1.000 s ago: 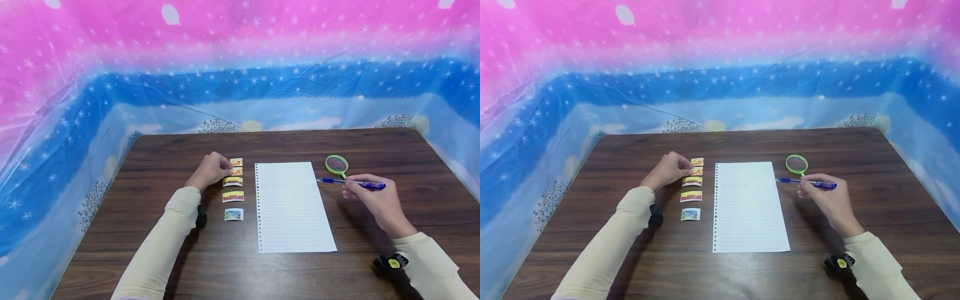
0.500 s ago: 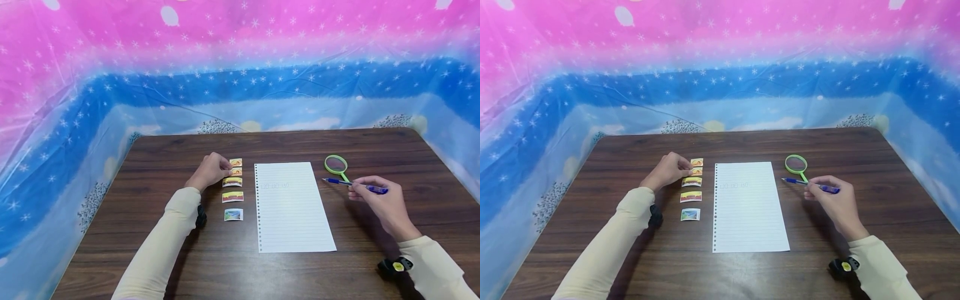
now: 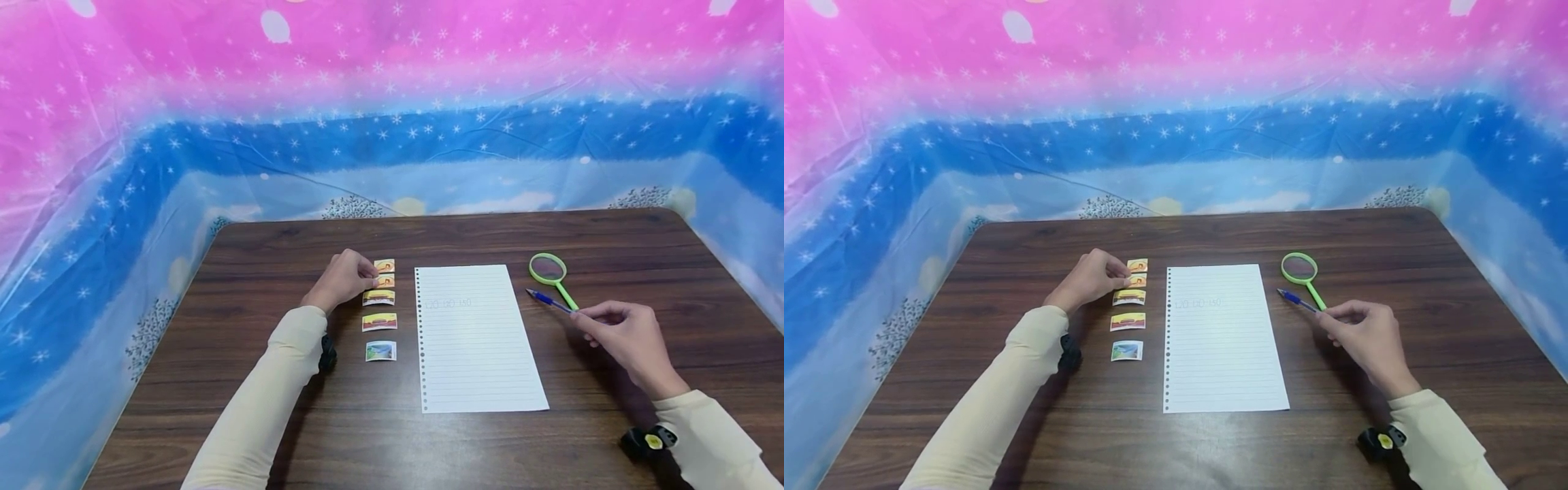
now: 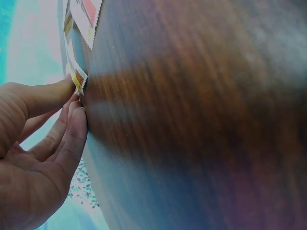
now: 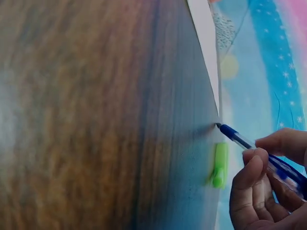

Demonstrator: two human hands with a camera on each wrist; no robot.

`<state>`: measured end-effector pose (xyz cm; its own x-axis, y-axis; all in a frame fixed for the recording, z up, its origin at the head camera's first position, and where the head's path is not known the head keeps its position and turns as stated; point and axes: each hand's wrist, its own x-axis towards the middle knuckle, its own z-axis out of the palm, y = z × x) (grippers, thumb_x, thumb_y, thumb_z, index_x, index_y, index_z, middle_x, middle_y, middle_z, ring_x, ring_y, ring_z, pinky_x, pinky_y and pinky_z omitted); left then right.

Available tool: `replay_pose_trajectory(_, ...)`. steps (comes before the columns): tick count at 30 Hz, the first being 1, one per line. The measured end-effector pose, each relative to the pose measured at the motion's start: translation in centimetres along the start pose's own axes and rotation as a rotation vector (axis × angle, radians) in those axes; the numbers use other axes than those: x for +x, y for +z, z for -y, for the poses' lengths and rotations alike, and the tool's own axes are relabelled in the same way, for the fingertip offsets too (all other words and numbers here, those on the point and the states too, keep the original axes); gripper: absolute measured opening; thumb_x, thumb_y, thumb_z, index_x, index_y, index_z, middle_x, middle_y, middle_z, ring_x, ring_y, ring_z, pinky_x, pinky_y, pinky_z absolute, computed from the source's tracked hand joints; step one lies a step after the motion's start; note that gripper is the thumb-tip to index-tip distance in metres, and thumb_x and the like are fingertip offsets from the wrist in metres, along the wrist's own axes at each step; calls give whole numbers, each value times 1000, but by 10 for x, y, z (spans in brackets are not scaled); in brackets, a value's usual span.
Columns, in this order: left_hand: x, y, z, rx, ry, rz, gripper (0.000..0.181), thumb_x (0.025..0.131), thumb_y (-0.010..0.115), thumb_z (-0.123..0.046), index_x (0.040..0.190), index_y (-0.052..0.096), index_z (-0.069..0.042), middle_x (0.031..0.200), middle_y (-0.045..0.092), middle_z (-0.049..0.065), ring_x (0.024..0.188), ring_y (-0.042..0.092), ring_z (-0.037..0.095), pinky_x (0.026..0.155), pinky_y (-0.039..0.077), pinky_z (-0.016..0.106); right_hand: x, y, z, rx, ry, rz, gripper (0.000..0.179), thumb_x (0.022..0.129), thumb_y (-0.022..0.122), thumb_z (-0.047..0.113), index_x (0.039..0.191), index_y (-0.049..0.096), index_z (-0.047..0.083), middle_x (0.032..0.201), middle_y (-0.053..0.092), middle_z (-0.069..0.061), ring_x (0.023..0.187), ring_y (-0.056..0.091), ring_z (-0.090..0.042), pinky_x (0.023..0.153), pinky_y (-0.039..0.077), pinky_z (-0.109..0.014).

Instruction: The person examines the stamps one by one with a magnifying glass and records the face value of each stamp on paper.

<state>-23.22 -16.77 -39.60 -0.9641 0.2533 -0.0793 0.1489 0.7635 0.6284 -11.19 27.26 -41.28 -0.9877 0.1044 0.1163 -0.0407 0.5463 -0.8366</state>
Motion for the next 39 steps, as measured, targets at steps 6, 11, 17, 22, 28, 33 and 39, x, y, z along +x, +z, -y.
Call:
replay_pose_trajectory(6,0,0,0,0,6,-2,14,95,72,-11,104,79,-4,99,74,8,92,68,21,84,57,40,-1,3,2,-125,19,86,29,91,78,26,94,76,-3,75,72,-11,59,65,-18,50,53,-30)
replay_pose_trajectory(11,0,1,1,-6,-6,-1,14,95,73,-12,105,78,-4,99,74,8,92,68,21,85,57,40,0,7,3,-118,55,163,30,91,78,27,95,75,-3,73,71,-8,57,66,-17,50,53,-30)
replay_pose_trajectory(17,-1,2,0,-1,-16,-4,14,95,73,-12,105,79,-4,100,74,8,93,69,21,85,57,40,1,11,4,-183,80,205,30,91,77,30,91,75,1,66,68,-3,56,64,-17,49,50,-31)
replay_pose_trajectory(22,0,1,0,0,-19,-12,13,95,73,-12,104,79,-5,99,74,7,93,68,21,85,57,40,2,13,8,-208,97,249,27,91,77,27,90,74,1,67,67,-3,57,65,-19,50,51,-32)
replay_pose_trajectory(28,0,0,-1,1,-18,-5,14,95,73,-12,105,79,-4,100,74,8,92,68,21,85,57,40,4,13,10,-198,116,283,25,91,77,24,88,73,0,69,68,-4,57,67,-21,52,54,-34)
replay_pose_trajectory(33,0,-1,-2,8,-23,-13,14,95,72,-11,105,79,-4,99,74,8,92,68,22,85,57,40,6,15,10,-189,120,312,24,91,77,23,88,72,0,70,68,-4,61,69,-20,55,58,-33)
replay_pose_trajectory(39,-1,1,-2,6,-34,-4,14,95,72,-12,106,78,-5,102,73,8,94,68,22,86,56,41,6,17,10,-198,134,333,26,89,79,25,88,72,0,71,67,-5,61,69,-19,56,59,-32)
